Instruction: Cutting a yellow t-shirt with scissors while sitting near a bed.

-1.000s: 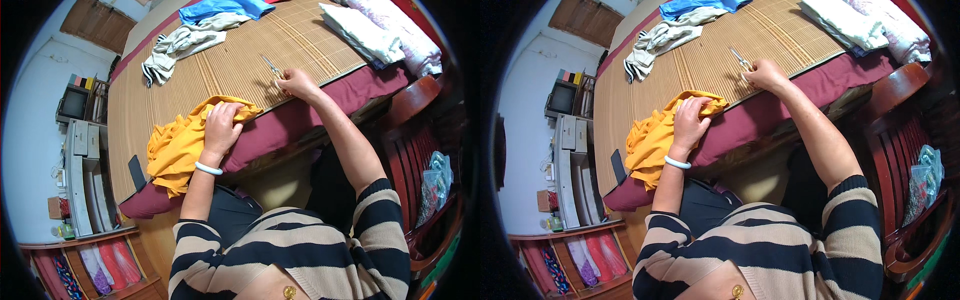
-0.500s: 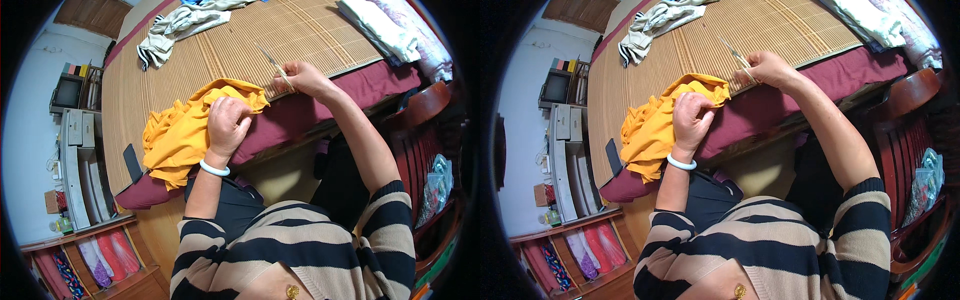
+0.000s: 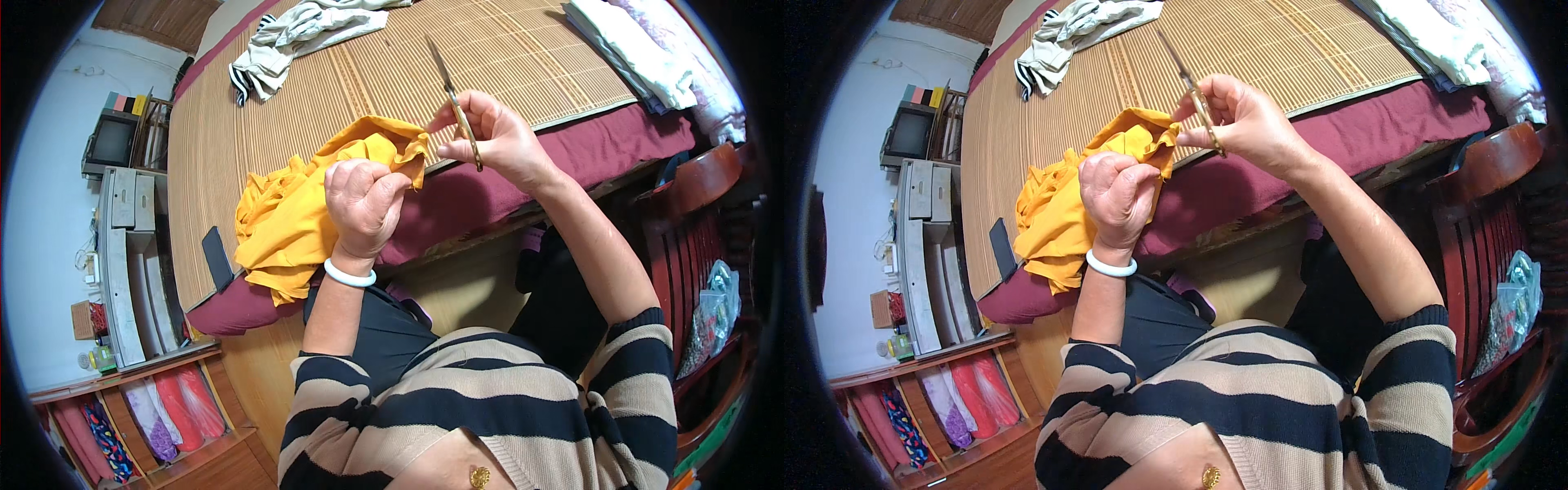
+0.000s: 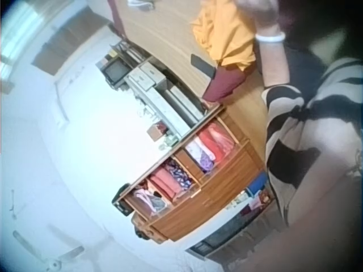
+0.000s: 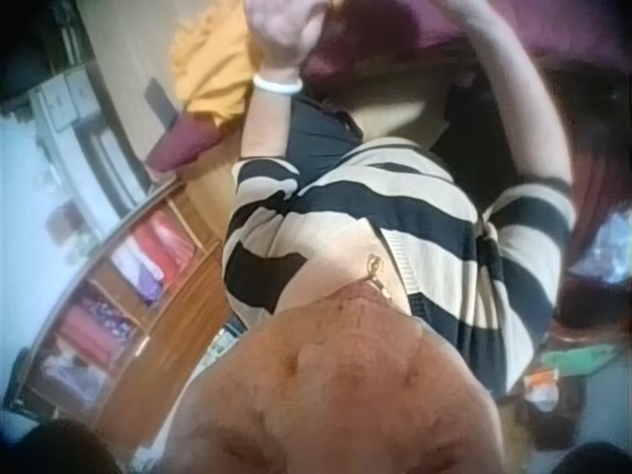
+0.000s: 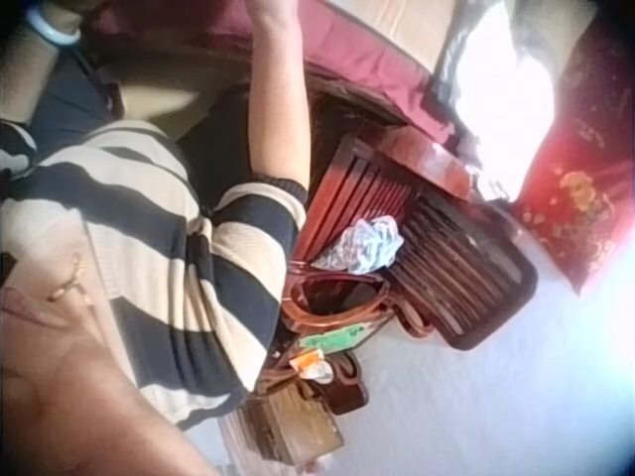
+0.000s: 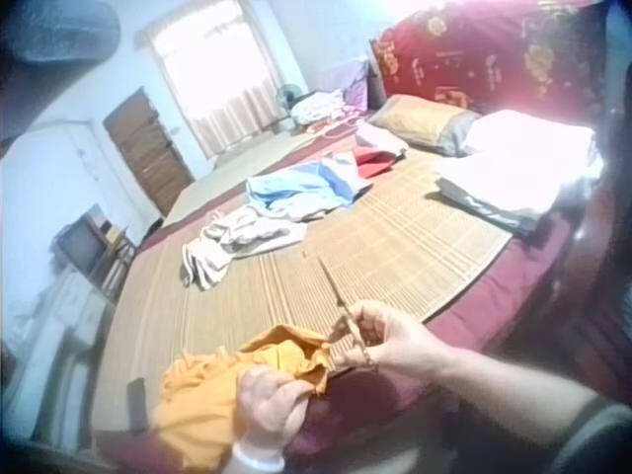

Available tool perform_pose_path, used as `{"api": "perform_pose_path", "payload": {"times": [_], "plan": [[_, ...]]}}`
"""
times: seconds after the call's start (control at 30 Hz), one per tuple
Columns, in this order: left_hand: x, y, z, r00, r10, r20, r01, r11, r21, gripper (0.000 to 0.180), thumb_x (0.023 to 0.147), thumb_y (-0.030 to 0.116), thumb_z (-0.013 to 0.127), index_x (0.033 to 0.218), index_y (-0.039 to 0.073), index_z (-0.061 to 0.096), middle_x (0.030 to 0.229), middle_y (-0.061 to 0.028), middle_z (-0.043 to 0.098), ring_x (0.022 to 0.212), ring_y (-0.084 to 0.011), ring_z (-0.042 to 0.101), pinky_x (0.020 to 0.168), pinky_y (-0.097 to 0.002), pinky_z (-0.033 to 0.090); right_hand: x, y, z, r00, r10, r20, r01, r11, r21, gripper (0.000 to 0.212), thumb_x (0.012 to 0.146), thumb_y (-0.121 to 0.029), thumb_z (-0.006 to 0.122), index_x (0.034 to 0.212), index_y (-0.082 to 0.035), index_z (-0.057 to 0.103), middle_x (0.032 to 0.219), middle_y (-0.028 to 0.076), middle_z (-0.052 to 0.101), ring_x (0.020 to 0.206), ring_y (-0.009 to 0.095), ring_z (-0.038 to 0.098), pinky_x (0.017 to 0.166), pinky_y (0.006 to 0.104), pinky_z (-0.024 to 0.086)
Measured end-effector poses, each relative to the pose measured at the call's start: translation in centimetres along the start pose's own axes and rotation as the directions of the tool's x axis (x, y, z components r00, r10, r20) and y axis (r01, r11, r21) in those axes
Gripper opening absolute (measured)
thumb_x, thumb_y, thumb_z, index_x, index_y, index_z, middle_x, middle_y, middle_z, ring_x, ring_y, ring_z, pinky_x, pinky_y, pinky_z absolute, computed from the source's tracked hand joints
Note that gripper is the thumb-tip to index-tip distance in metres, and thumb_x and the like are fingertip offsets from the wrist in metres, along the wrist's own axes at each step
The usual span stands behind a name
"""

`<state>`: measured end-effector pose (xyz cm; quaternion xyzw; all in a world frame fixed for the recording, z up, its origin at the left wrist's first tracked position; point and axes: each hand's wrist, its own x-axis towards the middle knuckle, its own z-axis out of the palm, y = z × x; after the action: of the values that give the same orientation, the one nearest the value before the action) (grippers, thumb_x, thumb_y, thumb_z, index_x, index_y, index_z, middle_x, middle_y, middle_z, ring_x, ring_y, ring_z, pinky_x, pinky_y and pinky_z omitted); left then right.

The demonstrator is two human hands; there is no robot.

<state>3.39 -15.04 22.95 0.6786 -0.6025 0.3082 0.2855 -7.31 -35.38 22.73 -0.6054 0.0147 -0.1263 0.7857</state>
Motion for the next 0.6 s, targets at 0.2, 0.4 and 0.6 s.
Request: {"api": "perform_pose_path", "payload": {"times": [0.2, 0.4, 0.6], "plan": [[-0.1, 0.1, 0.2, 1.000, 0.018, -0.015, -0.018, 0.999, -0.028, 0.026, 0.060, 0.005, 0.075, 0.079, 0.016, 0.061, 0.078, 0.0007, 0.055, 0.078, -0.0219, 0.055, 0.072, -0.0363, 0.041, -0.6, 0.2, 2.3, 0.983, -0.182, -0.037, 0.143, 0.869, -0.473, 0.033, 0.078, -0.006, 0.079, 0.103, -0.004, 0.058, 0.084, -0.001, 0.063, 0.072, 0.007, 0.058, 0.067, 0.0213, 0.049], [-0.1, 0.2, 0.2, 0.999, 0.001, -0.047, -0.006, 0.996, -0.091, 0.027, 0.059, 0.004, 0.075, 0.078, 0.015, 0.060, 0.078, 0.0001, 0.055, 0.078, -0.0223, 0.055, 0.072, -0.0369, 0.042, 0.3, 2.1, 0.5, 0.945, 0.184, -0.270, -0.135, 0.973, 0.188, 0.032, 0.077, -0.012, 0.079, 0.100, -0.007, 0.057, 0.081, 0.000, 0.062, 0.070, 0.006, 0.058, 0.061, 0.0185, 0.044], [-0.1, 0.3, 0.2, 0.998, 0.028, -0.050, -0.033, 0.994, -0.105, 0.027, 0.059, 0.004, 0.076, 0.078, 0.014, 0.059, 0.077, -0.0010, 0.054, 0.076, -0.0231, 0.055, 0.070, -0.0375, 0.043, 0.1, 2.4, -0.1, 0.900, 0.365, -0.239, -0.267, 0.894, 0.359, 0.029, 0.078, -0.014, 0.078, 0.099, -0.011, 0.057, 0.076, -0.004, 0.059, 0.063, 0.004, 0.054, 0.053, 0.0169, 0.037]]}}
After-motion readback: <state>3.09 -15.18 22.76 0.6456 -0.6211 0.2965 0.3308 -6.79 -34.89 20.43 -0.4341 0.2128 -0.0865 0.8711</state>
